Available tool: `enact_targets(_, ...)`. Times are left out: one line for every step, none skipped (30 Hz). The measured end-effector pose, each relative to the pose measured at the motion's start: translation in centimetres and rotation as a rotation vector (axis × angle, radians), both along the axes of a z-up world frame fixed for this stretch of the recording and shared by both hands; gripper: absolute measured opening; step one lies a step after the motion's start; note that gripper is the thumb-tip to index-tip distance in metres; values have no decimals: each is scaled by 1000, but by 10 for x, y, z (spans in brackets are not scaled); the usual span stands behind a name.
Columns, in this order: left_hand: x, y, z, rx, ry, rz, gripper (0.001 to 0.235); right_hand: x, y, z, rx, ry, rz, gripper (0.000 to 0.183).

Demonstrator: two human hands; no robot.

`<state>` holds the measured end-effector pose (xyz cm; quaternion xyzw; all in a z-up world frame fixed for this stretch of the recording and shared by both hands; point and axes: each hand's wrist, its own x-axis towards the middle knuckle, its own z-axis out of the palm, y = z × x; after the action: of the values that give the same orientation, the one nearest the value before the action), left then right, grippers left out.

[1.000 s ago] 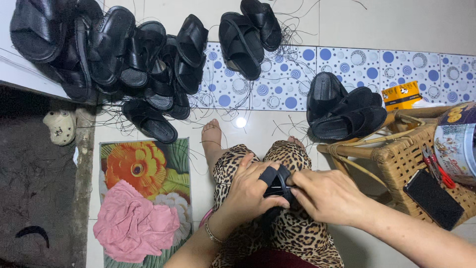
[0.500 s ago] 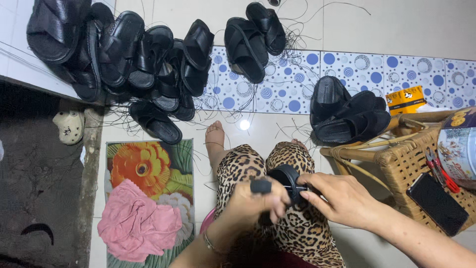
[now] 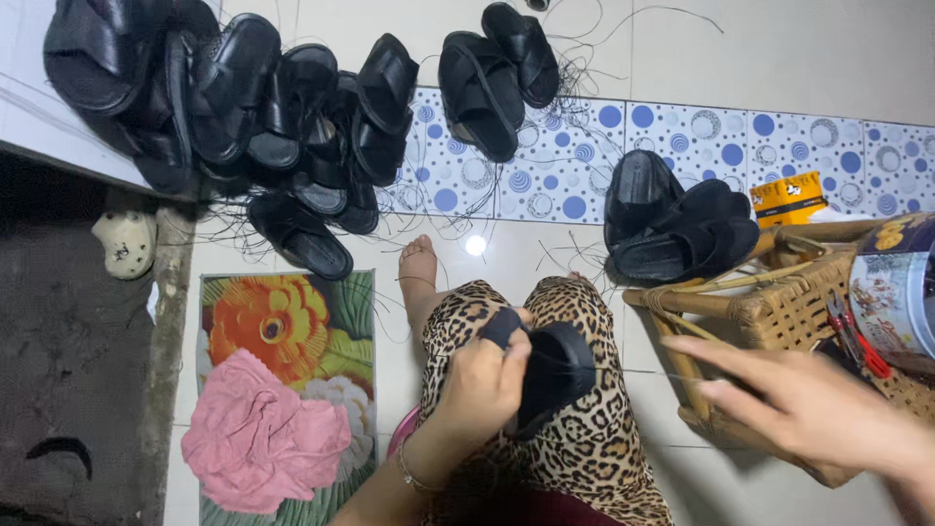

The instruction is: The person sits on the floor and sews a black sandal using a needle and thread. They repeatedly pull the thread through the sandal sole and upper, adjusting the sandal on their lap. Other sandals are visible on the floor nearby.

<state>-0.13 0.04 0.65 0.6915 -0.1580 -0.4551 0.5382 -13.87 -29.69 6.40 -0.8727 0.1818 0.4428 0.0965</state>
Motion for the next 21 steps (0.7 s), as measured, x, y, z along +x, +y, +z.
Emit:
enact_targets(-3,2,-10,-47,-234,24,20,0,10,-11,253,-204,-129,57)
enact_targets(-6,4,-19,-95,-468,48,13,-1,19,-22,503,-412,-259,56)
enact_targets(-4,-1,-9,-93,-473,49,13,-2,33,-38,506,-416,-257,56)
enact_targets(-2,-5,1,35,-372,-93,23,-3,47,-54,712,-526,-416,40)
enact_targets(-1,-10,12,163,-270,-235,50,-5,62,-71,924,-635,-578,34)
enact_targets(2,-8,21,169,-276,-234,50,3,67,-61,931,-639,-575,34)
enact_targets(5,-8,31,238,-69,-175,43,8,71,-50,1035,-715,-509,26)
enact_targets(9,-8,40,306,137,-113,38,14,76,-39,1138,-791,-439,28)
enact_targets(3,-2,22,305,134,-123,38,12,74,-44,1133,-799,-446,28)
enact_targets(-1,5,5,159,35,-7,31,10,73,-49,1256,-670,-535,27)
enact_targets(-6,10,-13,9,-63,124,24,12,69,-54,1377,-527,-610,26)
enact_targets(-8,8,-18,6,-65,128,24,14,72,-55,1375,-527,-604,26)
enact_targets(-12,9,-23,-175,188,179,26,14,78,-57,1160,-542,-511,21)
enact_targets(-17,9,-28,-355,443,229,30,15,83,-59,946,-550,-418,31)
enact_targets(-18,9,-25,-353,446,225,30,14,92,-65,946,-550,-423,31)
enact_targets(-20,9,-21,-419,523,210,30,14,101,-71,844,-714,-327,29)
enact_targets(-19,8,-18,-487,596,193,31,16,108,-77,735,-877,-228,31)
enact_targets(-19,6,-20,-487,594,188,31,18,110,-72,733,-882,-230,31)
enact_targets(-20,6,-23,-486,611,225,28,20,113,-68,649,-853,-98,28)
enact_targets(-20,7,-25,-486,627,263,26,22,116,-63,564,-821,31,26)
enact_targets(-20,9,-28,-484,628,261,26,24,112,-62,565,-821,29,26)
